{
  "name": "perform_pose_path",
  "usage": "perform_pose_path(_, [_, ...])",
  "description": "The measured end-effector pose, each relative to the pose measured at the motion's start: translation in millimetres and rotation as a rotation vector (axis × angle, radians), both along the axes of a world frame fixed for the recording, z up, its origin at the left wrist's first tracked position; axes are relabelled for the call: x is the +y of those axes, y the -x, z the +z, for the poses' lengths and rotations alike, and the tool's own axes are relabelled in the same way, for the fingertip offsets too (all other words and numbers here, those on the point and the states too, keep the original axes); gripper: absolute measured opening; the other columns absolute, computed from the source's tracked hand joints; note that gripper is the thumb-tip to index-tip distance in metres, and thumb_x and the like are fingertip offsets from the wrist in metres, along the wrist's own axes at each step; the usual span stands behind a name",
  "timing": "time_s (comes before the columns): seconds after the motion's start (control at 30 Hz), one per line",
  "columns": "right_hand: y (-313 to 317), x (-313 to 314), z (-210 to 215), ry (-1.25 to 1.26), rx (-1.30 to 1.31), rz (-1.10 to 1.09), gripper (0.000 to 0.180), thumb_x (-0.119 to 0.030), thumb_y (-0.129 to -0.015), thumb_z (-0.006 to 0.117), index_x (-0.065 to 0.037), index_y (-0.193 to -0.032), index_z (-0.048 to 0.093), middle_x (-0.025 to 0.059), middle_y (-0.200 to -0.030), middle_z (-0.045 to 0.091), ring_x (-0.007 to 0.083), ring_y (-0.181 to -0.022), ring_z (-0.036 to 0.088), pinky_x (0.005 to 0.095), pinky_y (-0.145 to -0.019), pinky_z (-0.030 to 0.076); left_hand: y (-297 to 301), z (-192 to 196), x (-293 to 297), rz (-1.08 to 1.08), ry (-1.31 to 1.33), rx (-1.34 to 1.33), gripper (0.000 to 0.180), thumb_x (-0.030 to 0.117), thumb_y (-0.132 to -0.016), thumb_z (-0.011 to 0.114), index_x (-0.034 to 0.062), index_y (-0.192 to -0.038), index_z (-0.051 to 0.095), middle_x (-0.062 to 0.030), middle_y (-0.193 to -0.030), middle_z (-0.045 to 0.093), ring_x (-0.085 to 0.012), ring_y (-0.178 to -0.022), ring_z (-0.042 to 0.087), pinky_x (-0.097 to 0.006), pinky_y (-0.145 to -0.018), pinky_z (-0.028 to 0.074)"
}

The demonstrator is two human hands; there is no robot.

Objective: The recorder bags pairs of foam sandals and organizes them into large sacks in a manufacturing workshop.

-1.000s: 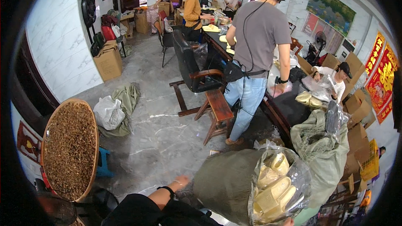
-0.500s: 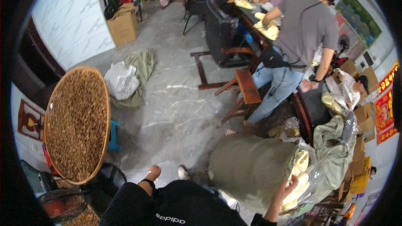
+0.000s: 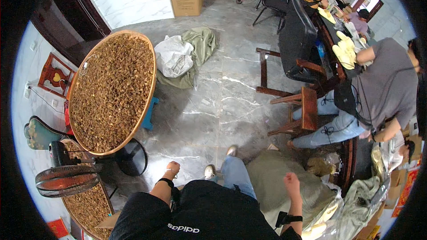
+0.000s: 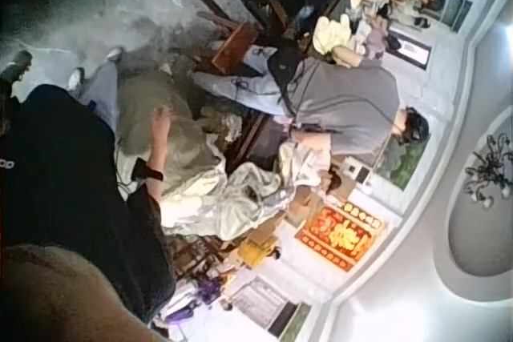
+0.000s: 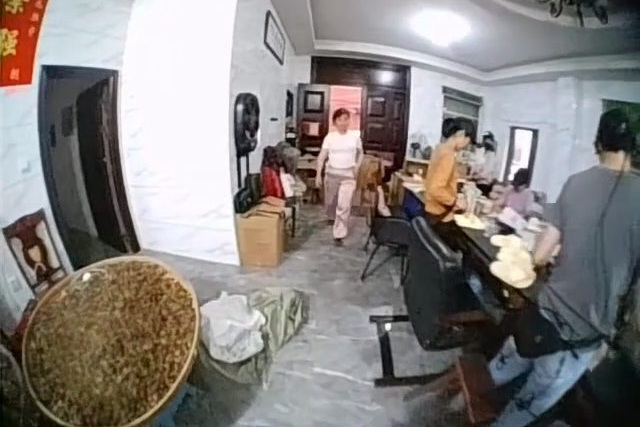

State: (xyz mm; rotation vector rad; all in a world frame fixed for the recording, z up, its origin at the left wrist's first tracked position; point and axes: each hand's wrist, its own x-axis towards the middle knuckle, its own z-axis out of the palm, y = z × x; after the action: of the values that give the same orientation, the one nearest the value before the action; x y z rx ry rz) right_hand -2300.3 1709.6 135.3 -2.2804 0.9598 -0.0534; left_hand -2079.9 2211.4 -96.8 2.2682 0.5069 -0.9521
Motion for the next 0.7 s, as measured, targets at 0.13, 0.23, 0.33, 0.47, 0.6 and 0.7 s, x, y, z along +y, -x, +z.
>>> perform_pose_path(0.13, [-29, -40, -49, -0.159, 0.502, 0.188, 0.031, -0.020, -0.072, 0.057, -0.003, -0.098, 0.052, 0.0137, -0.090, 0.057, 0.0277, -0.083, 0.055, 0.0340, -0.071, 0.043, -44, 22, -45, -0.093, -0.036, 0.041, 0.023, 0.019, -0.073, 0.046, 0.0000, -0.077, 0.059, -0.0113, -0.067, 0.061, -0.0199, -0.058, 0.059, -0.030, -0.055, 0.048])
perform_pose_path(0.23, [-71, -82, -59, -0.151, 0.548, 0.228, 0.032, -0.022, -0.073, 0.057, -0.004, -0.099, 0.052, 0.0143, -0.091, 0.058, 0.0276, -0.085, 0.055, 0.0339, -0.072, 0.044, -82, 11, -64, -0.221, -0.134, -0.096, 0.027, 0.022, -0.073, 0.045, 0.0005, -0.076, 0.060, -0.0127, -0.063, 0.061, -0.0235, -0.057, 0.060, -0.033, -0.059, 0.048])
perform_pose_path(0.33, [-94, -128, -69, -0.132, 0.424, 0.217, 0.033, -0.022, -0.073, 0.056, -0.003, -0.100, 0.052, 0.0147, -0.087, 0.059, 0.0291, -0.081, 0.056, 0.0353, -0.071, 0.045, -136, 42, -105, -0.427, -0.056, -0.042, 0.021, 0.017, -0.074, 0.050, 0.0035, -0.088, 0.057, -0.0105, -0.064, 0.061, -0.0222, -0.061, 0.061, -0.031, -0.058, 0.049])
perform_pose_path(0.47, [-171, -193, -78, -0.391, 0.401, -0.032, 0.030, -0.021, -0.072, 0.058, -0.003, -0.096, 0.055, 0.0143, -0.080, 0.060, 0.0256, -0.074, 0.059, 0.0326, -0.063, 0.047, -180, 18, -134, -0.009, 0.273, 0.028, 0.039, 0.014, -0.067, 0.064, 0.0053, -0.102, 0.049, -0.0112, -0.066, 0.060, -0.0214, -0.068, 0.061, -0.033, -0.056, 0.049])
perform_pose_path(0.6, [-279, -235, -73, 0.064, 0.294, 0.376, 0.024, -0.025, -0.075, 0.053, -0.002, -0.074, 0.060, 0.0158, -0.069, 0.058, 0.0302, -0.070, 0.057, 0.0372, -0.063, 0.044, -178, 33, -178, 0.183, 0.149, -0.049, 0.050, -0.005, -0.076, 0.046, 0.0105, -0.121, 0.032, -0.0258, -0.083, 0.054, -0.0341, -0.067, 0.058, -0.047, -0.052, 0.051])
perform_pose_path(0.7, [-381, -252, -64, 0.138, 0.488, 0.535, 0.028, -0.029, -0.075, 0.052, -0.002, -0.070, 0.059, 0.0163, -0.070, 0.057, 0.0328, -0.071, 0.055, 0.0397, -0.065, 0.043, -200, 34, -191, 0.551, 0.206, 0.125, 0.066, -0.013, -0.069, 0.050, 0.0161, -0.125, 0.028, -0.0261, -0.109, 0.044, -0.0377, -0.098, 0.046, -0.052, -0.062, 0.049])
